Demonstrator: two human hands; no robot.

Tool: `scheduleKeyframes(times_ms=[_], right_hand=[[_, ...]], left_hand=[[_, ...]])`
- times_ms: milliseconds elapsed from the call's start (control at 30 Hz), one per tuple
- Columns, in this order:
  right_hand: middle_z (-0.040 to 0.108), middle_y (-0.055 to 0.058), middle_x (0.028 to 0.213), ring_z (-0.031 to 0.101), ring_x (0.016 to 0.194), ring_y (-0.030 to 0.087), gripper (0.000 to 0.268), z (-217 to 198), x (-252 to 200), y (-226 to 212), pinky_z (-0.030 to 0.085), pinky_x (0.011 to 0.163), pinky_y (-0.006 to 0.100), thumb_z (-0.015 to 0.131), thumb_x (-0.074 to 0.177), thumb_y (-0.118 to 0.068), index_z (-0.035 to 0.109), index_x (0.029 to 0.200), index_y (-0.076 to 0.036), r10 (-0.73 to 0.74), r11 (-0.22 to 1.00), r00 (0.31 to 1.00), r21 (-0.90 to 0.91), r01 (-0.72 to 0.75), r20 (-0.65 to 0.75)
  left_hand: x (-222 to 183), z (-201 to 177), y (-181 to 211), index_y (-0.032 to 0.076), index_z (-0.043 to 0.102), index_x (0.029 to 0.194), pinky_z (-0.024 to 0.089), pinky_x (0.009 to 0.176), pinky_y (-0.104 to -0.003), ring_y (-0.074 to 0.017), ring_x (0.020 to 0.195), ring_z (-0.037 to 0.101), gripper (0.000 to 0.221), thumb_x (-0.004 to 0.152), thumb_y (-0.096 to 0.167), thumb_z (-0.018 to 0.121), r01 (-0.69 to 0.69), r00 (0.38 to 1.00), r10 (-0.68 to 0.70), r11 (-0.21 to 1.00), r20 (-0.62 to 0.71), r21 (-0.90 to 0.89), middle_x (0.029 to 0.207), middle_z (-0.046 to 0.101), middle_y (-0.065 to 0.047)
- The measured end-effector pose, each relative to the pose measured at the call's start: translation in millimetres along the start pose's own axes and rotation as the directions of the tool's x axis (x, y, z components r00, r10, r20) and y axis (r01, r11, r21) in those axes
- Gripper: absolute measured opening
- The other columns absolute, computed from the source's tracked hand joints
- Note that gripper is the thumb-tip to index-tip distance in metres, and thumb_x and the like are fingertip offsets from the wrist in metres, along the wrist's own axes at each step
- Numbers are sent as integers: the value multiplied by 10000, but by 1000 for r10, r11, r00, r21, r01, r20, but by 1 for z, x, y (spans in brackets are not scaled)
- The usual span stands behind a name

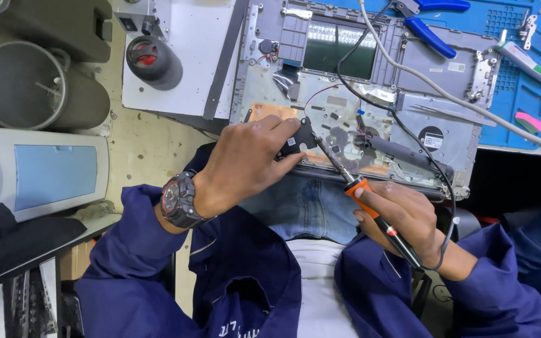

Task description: Soldering a small component onto a laptop chassis using a soldering iron.

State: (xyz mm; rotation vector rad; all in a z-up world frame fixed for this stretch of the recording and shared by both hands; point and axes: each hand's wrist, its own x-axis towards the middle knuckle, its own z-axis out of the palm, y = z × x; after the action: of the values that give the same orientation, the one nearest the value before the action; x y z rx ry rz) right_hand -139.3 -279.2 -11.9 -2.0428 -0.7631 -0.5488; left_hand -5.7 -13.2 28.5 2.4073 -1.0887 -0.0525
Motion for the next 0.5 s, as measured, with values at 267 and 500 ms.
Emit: scheduleKeyframes(times_ms=[267,500], right_hand=[[712,288,942,704,706,461,322,-2,4,-2,574,569,491,722,850,27,709,1161,113,13,1000,1000,-2,-13,6],[736,264,957,708,746,463,286,-14,4,-1,563,610,471,727,891,-61,768,1146,60,97,993,995,-69,-98,-24]], left_hand=[[1,-1,0,54,695,1208,598,548,-392,-330,687,757,412,892,292,810,5,1000,-5,1000,11,-4,885,741,-177],[-1,1,-1,65,690,1223,601,553,-411,-333,686,756,423,889,292,815,-1,1000,1,1000,12,2,901,740,-178]])
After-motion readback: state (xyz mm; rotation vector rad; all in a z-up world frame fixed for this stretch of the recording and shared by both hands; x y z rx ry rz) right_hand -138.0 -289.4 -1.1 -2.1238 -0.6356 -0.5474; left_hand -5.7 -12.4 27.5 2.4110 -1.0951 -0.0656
